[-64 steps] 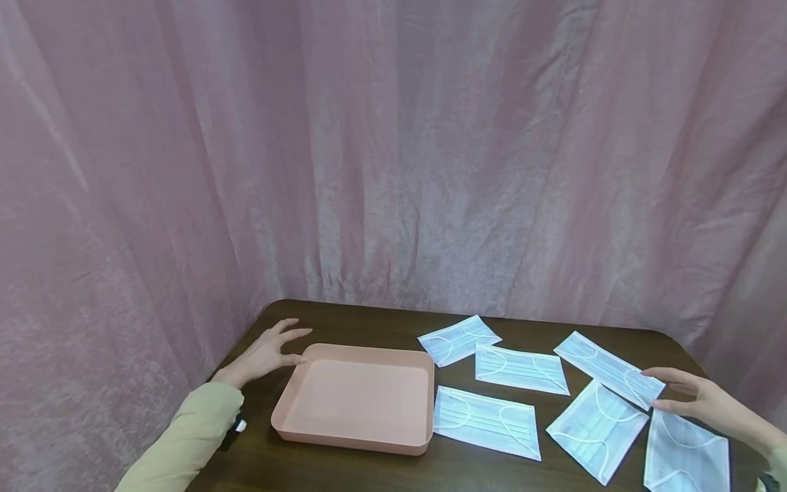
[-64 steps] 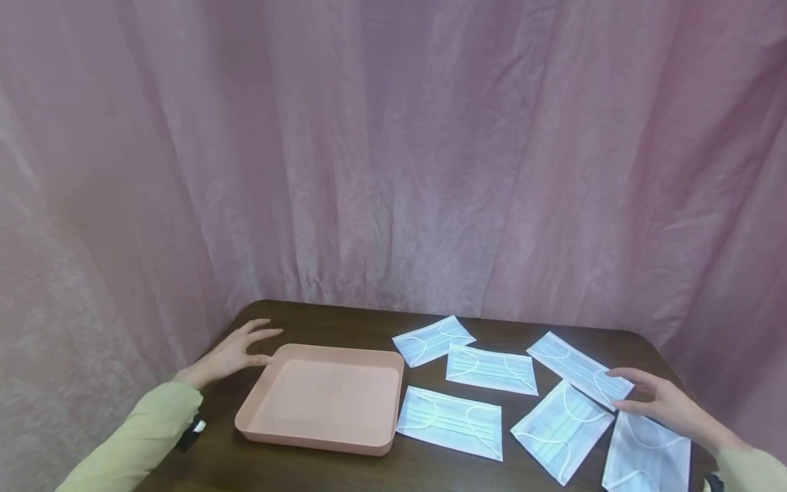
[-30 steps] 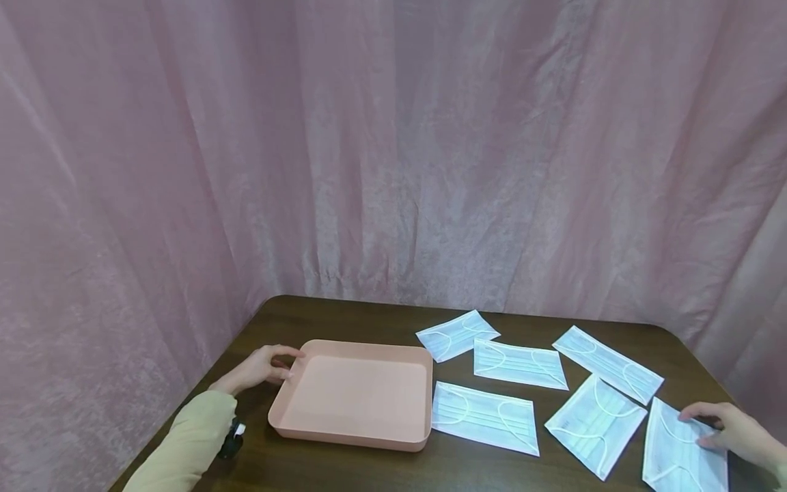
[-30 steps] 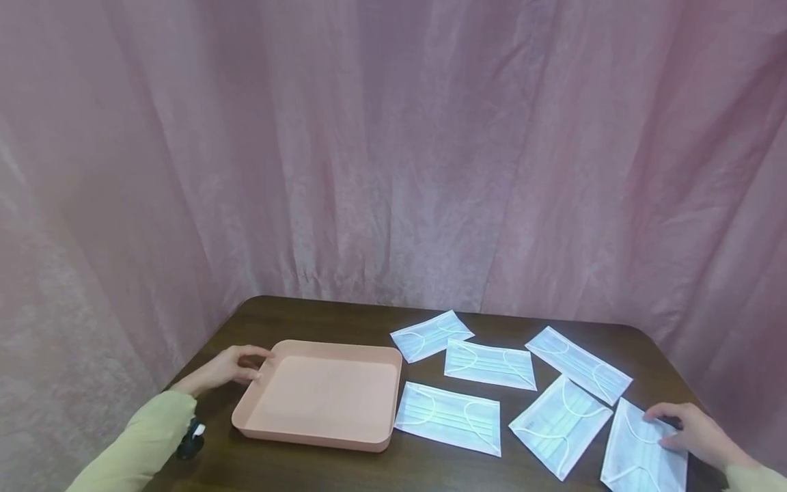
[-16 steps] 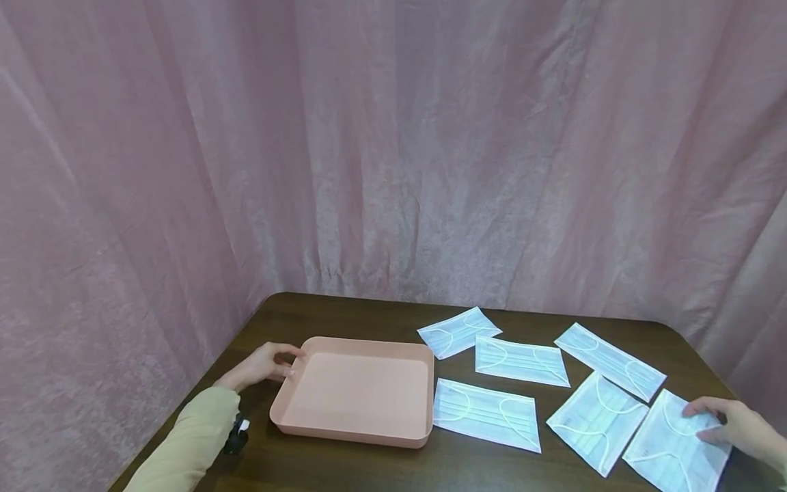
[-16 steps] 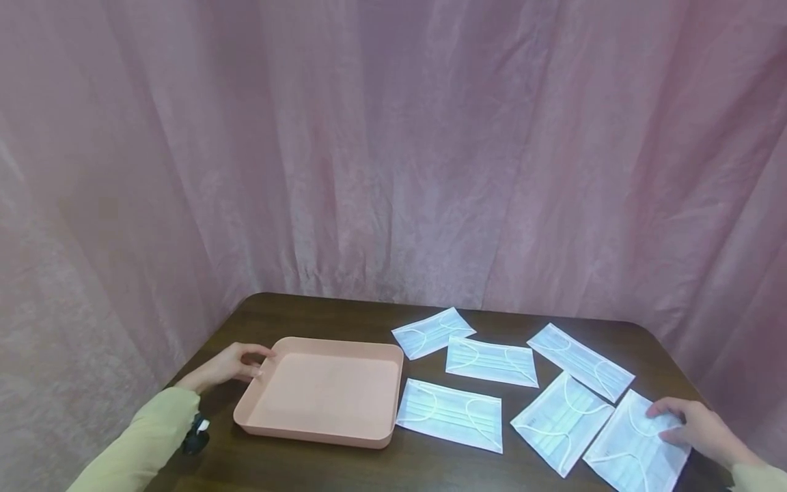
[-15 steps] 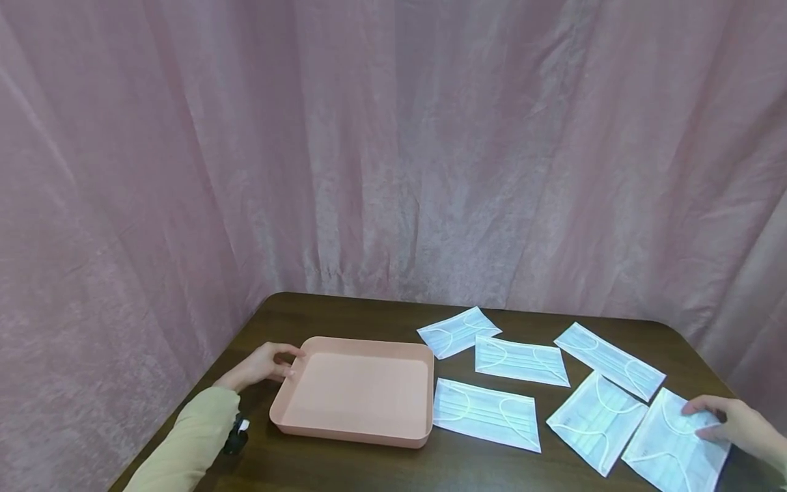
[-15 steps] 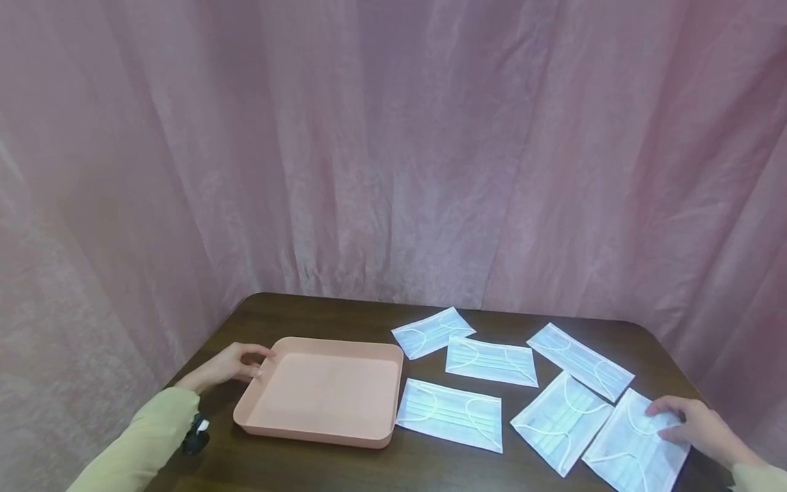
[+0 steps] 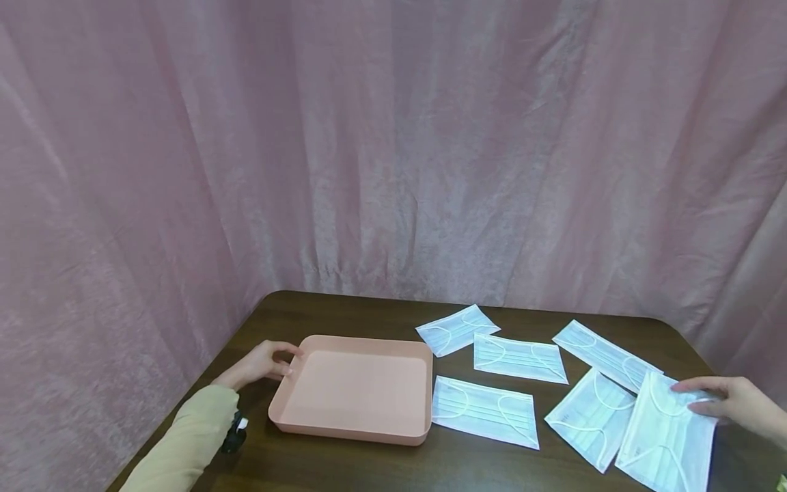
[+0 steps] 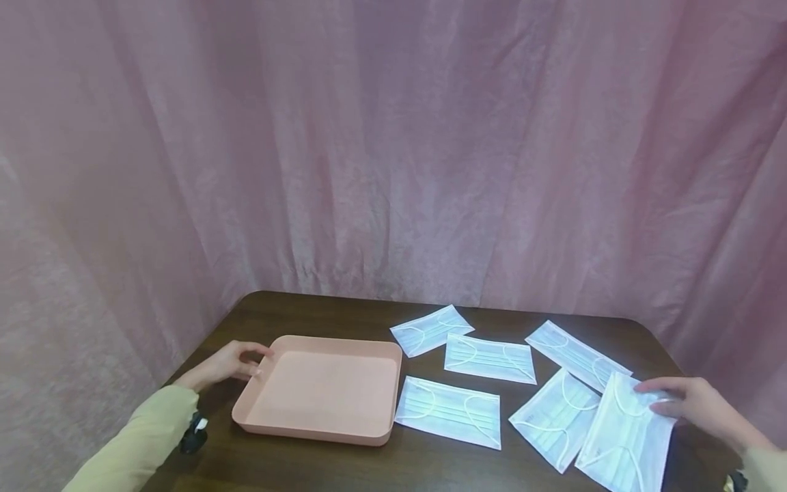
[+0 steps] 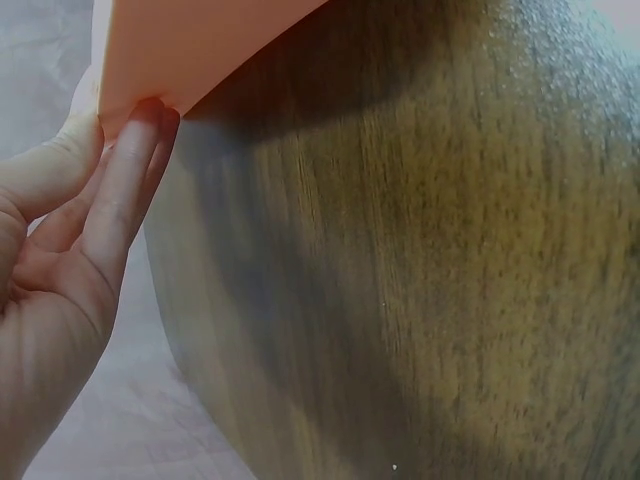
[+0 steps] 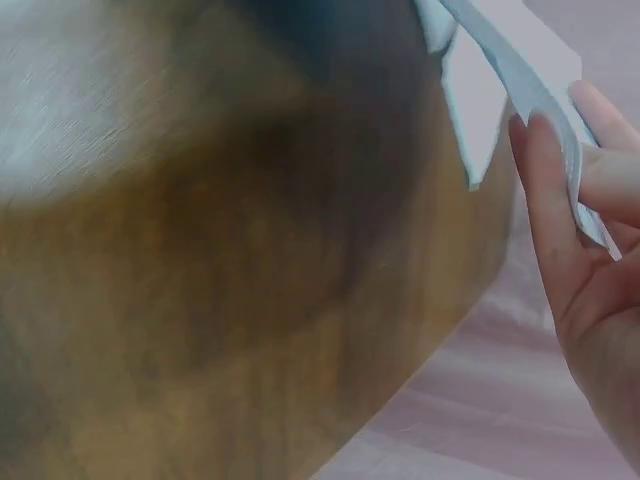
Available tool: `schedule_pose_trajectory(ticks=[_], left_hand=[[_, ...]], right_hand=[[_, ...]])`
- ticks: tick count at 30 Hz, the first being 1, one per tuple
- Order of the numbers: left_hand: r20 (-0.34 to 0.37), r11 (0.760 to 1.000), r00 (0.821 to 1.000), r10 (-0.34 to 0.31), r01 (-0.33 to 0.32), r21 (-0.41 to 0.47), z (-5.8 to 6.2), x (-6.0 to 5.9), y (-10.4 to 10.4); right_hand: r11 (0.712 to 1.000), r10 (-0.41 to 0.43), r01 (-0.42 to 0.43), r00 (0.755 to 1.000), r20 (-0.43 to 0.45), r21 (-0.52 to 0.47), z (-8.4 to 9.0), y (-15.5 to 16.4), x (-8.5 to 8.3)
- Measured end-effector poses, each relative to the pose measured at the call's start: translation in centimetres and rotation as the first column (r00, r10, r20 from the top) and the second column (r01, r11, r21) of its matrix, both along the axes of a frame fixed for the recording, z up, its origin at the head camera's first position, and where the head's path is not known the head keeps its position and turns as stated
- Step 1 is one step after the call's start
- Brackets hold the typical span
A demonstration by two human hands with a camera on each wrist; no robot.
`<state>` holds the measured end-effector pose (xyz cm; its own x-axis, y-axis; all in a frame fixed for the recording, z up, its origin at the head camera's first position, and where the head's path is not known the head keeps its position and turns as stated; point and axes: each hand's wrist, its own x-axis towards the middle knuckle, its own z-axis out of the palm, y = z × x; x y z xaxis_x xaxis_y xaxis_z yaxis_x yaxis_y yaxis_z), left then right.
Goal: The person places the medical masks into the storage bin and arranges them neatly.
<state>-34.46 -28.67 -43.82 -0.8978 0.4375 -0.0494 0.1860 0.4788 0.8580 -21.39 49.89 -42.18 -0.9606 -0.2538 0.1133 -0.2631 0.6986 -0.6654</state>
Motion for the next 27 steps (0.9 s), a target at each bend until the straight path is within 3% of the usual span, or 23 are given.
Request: schedule_pose_trajectory(ticks=[5, 9, 17, 21, 27], left_hand=[[0.009, 0.999, 0.999, 0.036, -0.036, -0.027, -0.1, -0.2, 0.1], [0.000, 0.999, 0.999, 0.037, -0.037, -0.033, 0.0, -0.4, 0.0], [0.008, 1.000, 1.000, 0.021, -0.021, -0.020, 0.1, -0.3, -0.1], [0.008, 1.000, 1.000, 0.017, -0.017, -0.022, 0.1, -0.2, 0.0], [0.008, 1.000, 1.000, 0.012, -0.011, -0.024, 0.3, 0.0, 0.1]], right_hand=[[0.995, -0.091, 0.092, 0.995, 0.033, -0.045, 1.6, -0.7, -0.1], [0.982, -0.188, 0.188, 0.982, 0.003, -0.018, 2.6, -1.8, -0.4], [0.954, -0.301, 0.300, 0.953, -0.036, -0.014, 3.3, -5.3, -1.6], [0.956, -0.288, 0.285, 0.957, -0.034, -0.071, 3.4, -7.1, -2.1], [0.946, -0.206, 0.183, 0.977, -0.060, -0.267, 3.7, -9.7, -3.0]])
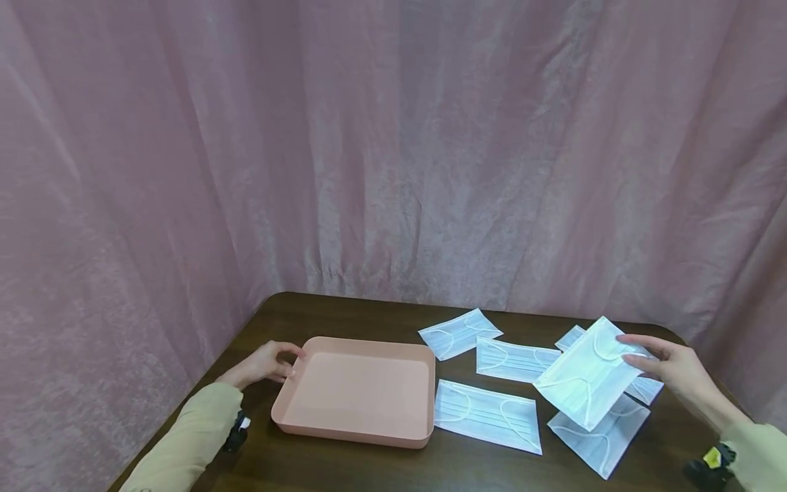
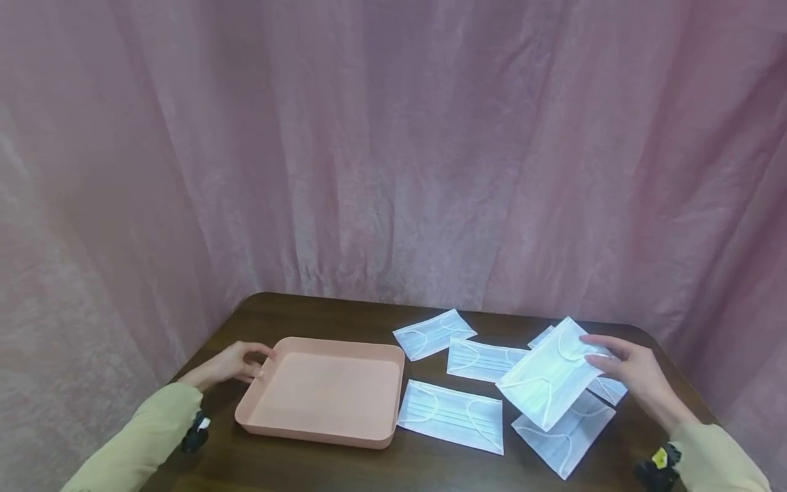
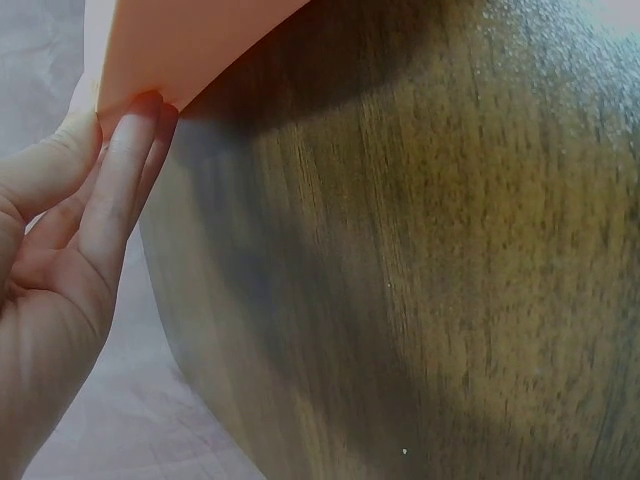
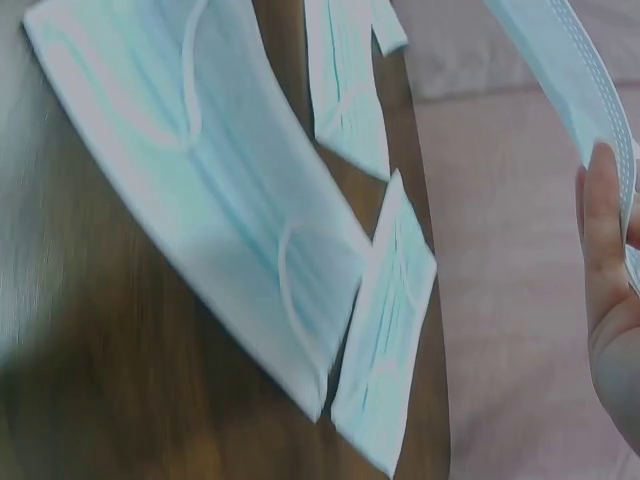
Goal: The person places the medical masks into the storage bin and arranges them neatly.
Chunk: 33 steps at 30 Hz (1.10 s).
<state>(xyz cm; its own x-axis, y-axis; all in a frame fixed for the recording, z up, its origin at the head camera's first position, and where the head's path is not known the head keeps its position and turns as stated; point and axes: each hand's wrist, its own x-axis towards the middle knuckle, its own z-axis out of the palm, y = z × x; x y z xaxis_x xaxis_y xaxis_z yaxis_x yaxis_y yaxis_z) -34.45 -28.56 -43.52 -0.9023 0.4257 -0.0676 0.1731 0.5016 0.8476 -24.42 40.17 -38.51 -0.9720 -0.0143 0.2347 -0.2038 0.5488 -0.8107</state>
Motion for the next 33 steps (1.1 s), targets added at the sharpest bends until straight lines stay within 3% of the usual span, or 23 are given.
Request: schedule_pose_trajectory(ticks=[3, 9, 13, 16, 20, 23, 28, 31, 33], left_hand=[[0.008, 1.000, 1.000, 0.007, -0.006, -0.004, 0.0, 0.0, 0.1], [0.005, 1.000, 1.000, 0.016, -0.016, -0.009, -0.1, -0.1, 0.3], [0.013, 1.000, 1.000, 0.007, -0.007, -0.001, -0.1, -0.1, 0.3], [0.014, 1.000, 1.000, -0.003, 0.003, 0.002, -0.1, -0.2, 0.2], [0.001, 1.000, 1.000, -0.008, 0.008, -0.001, 0.0, -0.3, 0.1], [-0.005, 1.000, 1.000, -0.006, 0.006, -0.001, -0.1, -0.4, -0.1], [-0.003, 1.000, 1.000, 0.009, -0.009, -0.007, -0.2, -0.5, -0.2], [-0.002, 1.000, 1.000, 0.013, -0.013, -0.009, -0.1, -0.5, -0.1], [-0.001, 1.000, 1.000, 0.012, -0.012, -0.009, -0.1, -0.4, -0.1]], right_hand=[[0.999, 0.005, -0.006, 1.000, -0.031, -0.032, 0.0, -1.5, -0.5], [0.994, -0.066, 0.060, 0.995, -0.070, -0.087, -0.3, -5.0, -0.9], [0.983, -0.109, 0.100, 0.993, -0.053, -0.151, -1.3, -7.1, -1.8], [0.958, -0.139, 0.128, 0.990, -0.027, -0.255, -3.8, -7.4, -4.2], [0.913, -0.202, 0.167, 0.978, -0.058, -0.372, -9.0, -7.7, -8.6], [0.885, -0.258, 0.214, 0.965, -0.054, -0.413, -10.9, -9.8, -10.2], [0.817, -0.274, 0.236, 0.962, 0.006, -0.527, -10.3, -15.2, -9.7], [0.779, -0.225, 0.202, 0.974, 0.036, -0.593, -8.3, -18.2, -8.1], [0.771, -0.202, 0.200, 0.977, 0.066, -0.605, -6.2, -20.3, -6.5]])
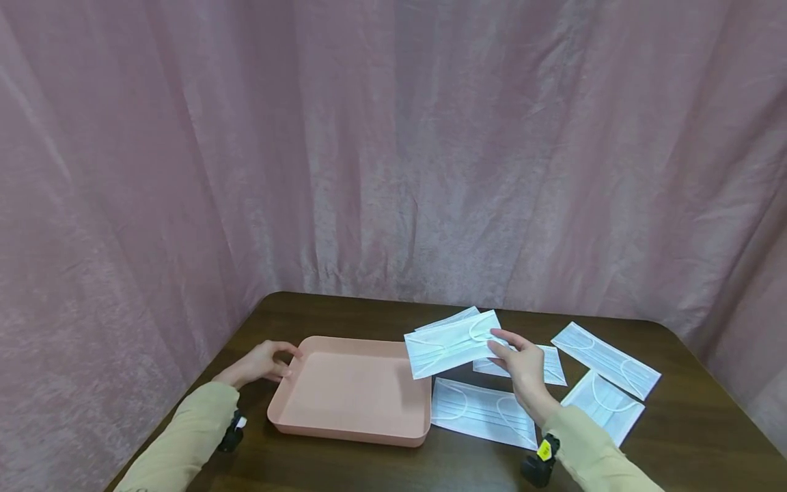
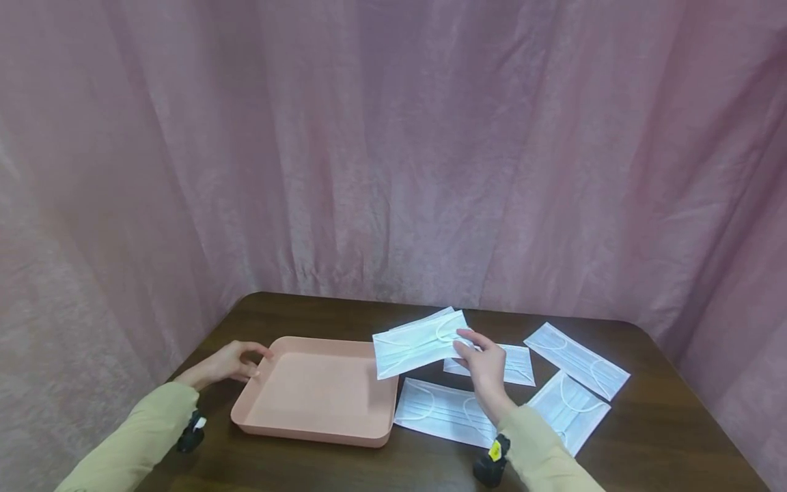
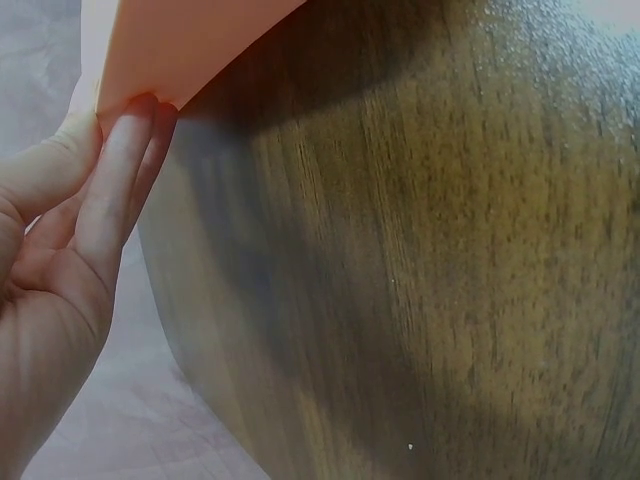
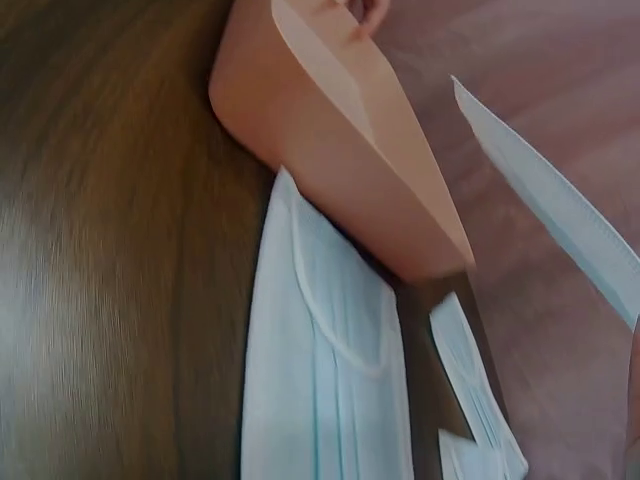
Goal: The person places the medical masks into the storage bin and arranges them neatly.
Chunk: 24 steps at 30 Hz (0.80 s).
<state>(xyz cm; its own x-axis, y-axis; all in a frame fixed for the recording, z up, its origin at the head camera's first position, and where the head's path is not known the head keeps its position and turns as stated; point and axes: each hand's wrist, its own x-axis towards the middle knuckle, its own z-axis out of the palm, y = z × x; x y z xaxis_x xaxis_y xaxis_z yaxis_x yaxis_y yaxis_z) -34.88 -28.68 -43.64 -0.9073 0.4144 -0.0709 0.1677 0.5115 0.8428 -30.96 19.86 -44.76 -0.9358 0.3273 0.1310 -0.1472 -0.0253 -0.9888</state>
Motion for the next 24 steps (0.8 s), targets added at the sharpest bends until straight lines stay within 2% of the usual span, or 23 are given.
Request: schedule_pose_trajectory(ticks=[2, 4, 5, 9, 11, 16, 21, 24], left_hand=[[0.000, 1.000, 1.000, -0.006, 0.006, 0.001, 0.0, 0.0, 0.0], [-0.001, 1.000, 1.000, -0.016, 0.016, 0.005, 0.1, 0.1, -0.1], [-0.002, 1.000, 1.000, -0.021, 0.021, 0.007, 0.1, 0.1, -0.2], [0.003, 1.000, 1.000, -0.018, 0.018, 0.008, 0.2, 0.3, -0.2], [0.009, 1.000, 1.000, -0.013, 0.013, 0.006, 0.2, 0.2, -0.3], [0.018, 1.000, 1.000, -0.025, 0.025, 0.006, 0.2, 0.1, -0.3], [0.020, 1.000, 1.000, -0.019, 0.019, -0.007, 0.5, 0.2, -0.2], [0.022, 1.000, 1.000, -0.015, 0.015, -0.014, 0.7, 0.3, -0.1]], right_hand=[[1.000, 0.009, -0.009, 1.000, 0.022, -0.017, 1.8, -1.9, 1.3], [0.997, 0.049, -0.051, 0.998, -0.038, -0.052, 1.3, -2.9, 1.2], [0.998, 0.047, -0.048, 0.998, -0.033, -0.043, 1.7, -3.8, 1.6], [0.992, 0.095, -0.101, 0.992, -0.078, -0.071, 1.2, -6.0, 1.5], [0.995, 0.085, -0.086, 0.996, -0.017, -0.044, 2.3, -7.5, 2.2], [0.992, 0.116, -0.118, 0.992, 0.052, 0.037, 2.4, -9.8, 2.3], [0.981, 0.142, -0.153, 0.985, 0.093, 0.116, 2.3, -11.4, 2.5], [0.976, 0.157, -0.168, 0.984, 0.088, 0.138, 2.4, -12.1, 2.8]])
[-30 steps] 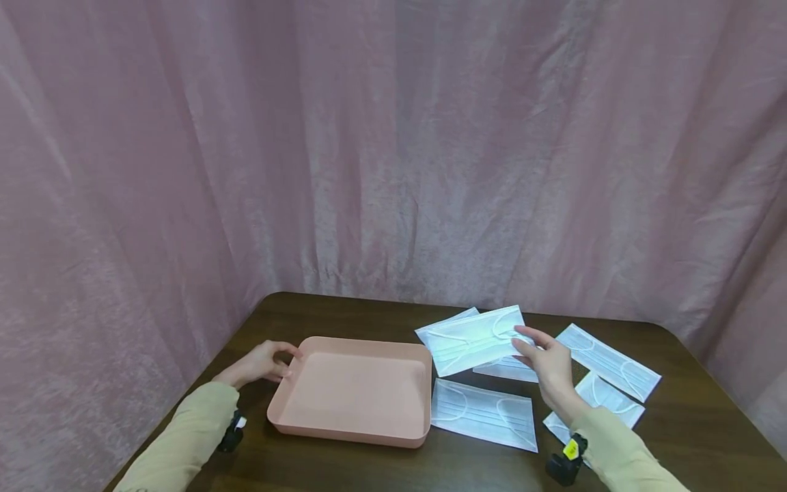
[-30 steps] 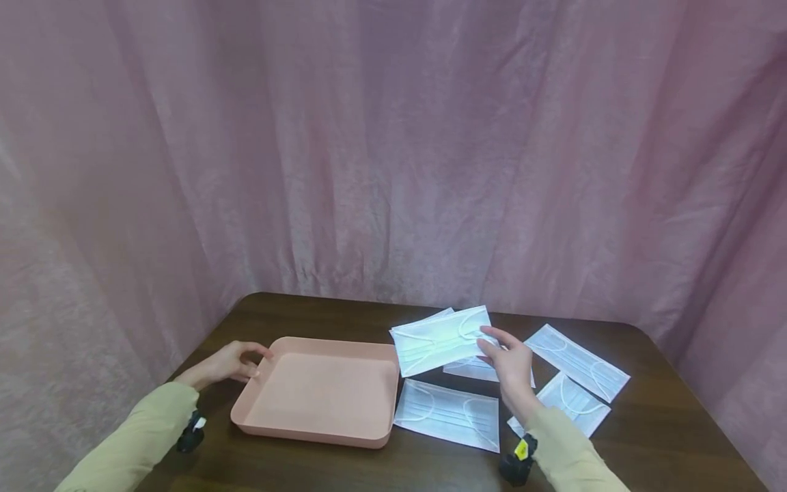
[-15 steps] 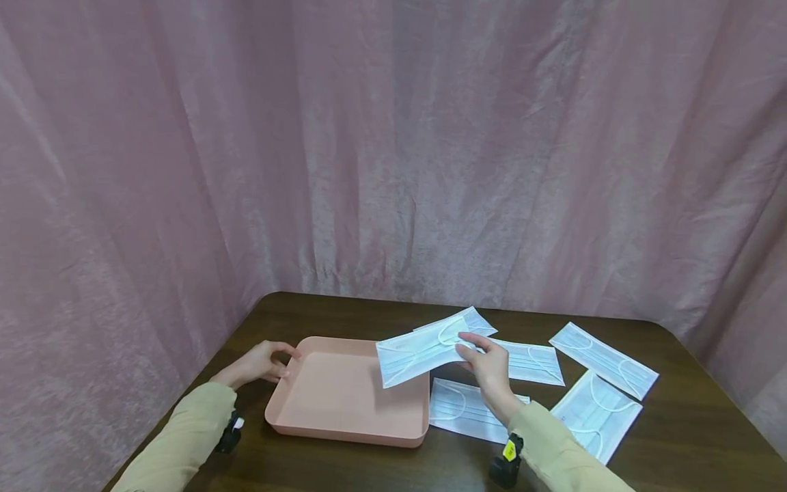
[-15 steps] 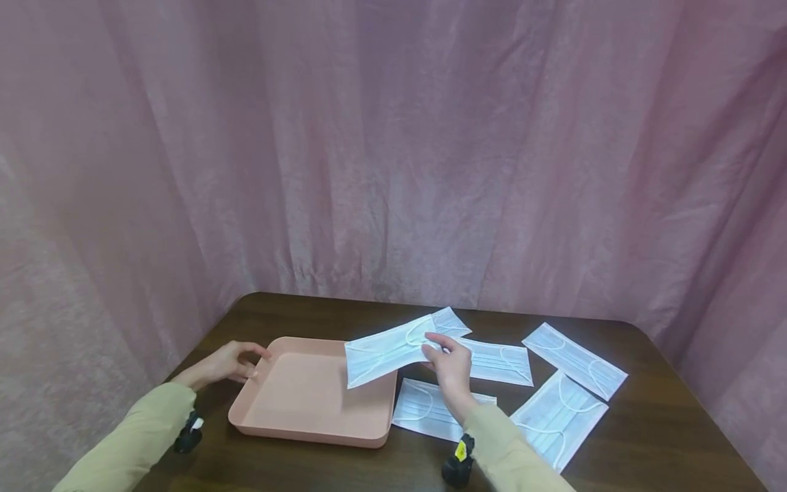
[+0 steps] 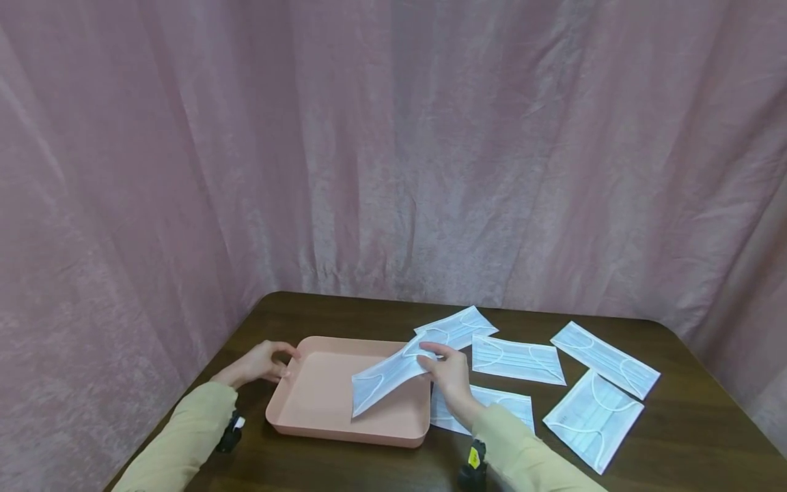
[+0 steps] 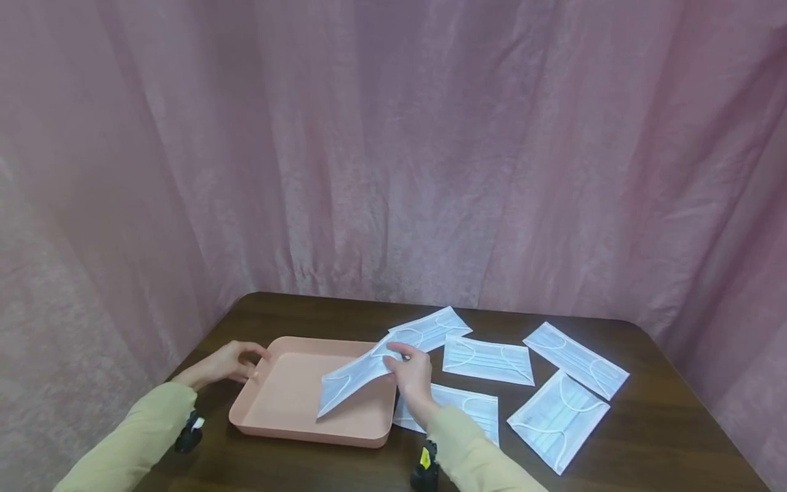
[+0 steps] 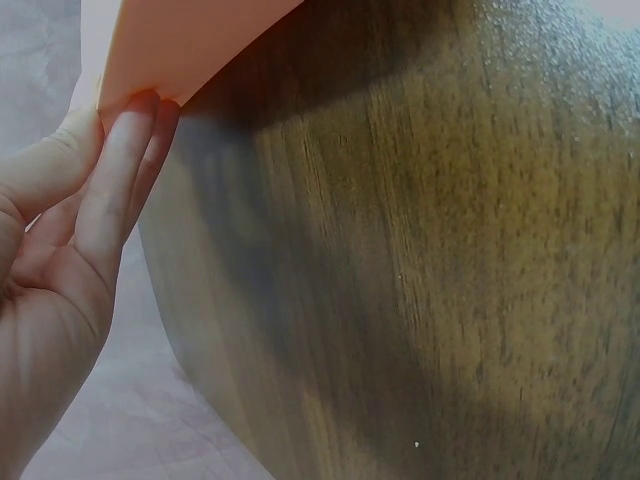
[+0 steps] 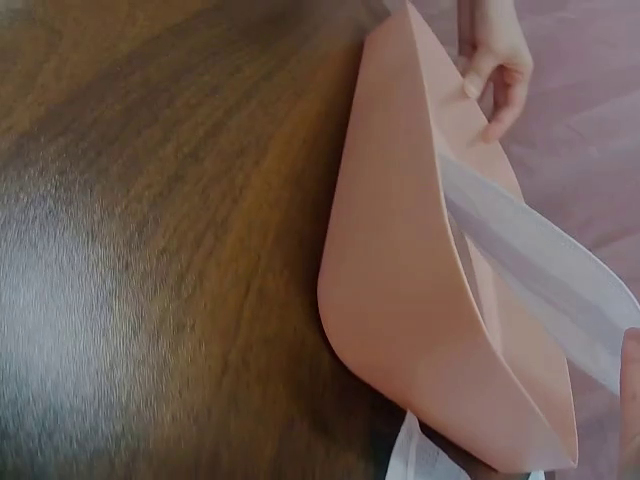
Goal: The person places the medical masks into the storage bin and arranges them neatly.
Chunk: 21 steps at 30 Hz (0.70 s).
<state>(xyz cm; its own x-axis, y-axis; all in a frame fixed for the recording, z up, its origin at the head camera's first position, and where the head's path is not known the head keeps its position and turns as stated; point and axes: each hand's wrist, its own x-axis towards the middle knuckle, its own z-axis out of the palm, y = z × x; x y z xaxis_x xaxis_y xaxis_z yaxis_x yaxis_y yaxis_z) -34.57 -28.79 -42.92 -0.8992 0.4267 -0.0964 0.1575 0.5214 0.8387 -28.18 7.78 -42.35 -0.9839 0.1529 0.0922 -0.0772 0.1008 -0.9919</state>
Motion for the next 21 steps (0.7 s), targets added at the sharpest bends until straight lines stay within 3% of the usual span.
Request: schedule_pose_trajectory(ticks=[4, 11, 15, 21], left_hand=[[-0.005, 1.000, 1.000, 0.008, -0.008, 0.000, 0.0, 0.1, 0.0], [0.010, 0.999, 0.999, 0.049, -0.049, -0.004, 0.1, 0.3, 0.3], [0.014, 0.999, 0.999, 0.049, -0.049, -0.006, 0.1, 0.3, 0.4], [0.024, 0.998, 0.997, 0.067, -0.066, -0.013, 0.2, 0.3, 0.3]], right_hand=[[1.000, 0.031, -0.031, 1.000, -0.004, 0.004, 0.0, -0.8, 0.4], [0.984, 0.170, -0.169, 0.985, 0.017, -0.056, -0.3, -2.1, 1.3], [0.981, 0.194, -0.194, 0.980, 0.047, -0.002, -0.4, -2.2, 1.6], [0.961, 0.212, -0.221, 0.975, 0.070, 0.168, -0.7, -2.2, 1.7]])
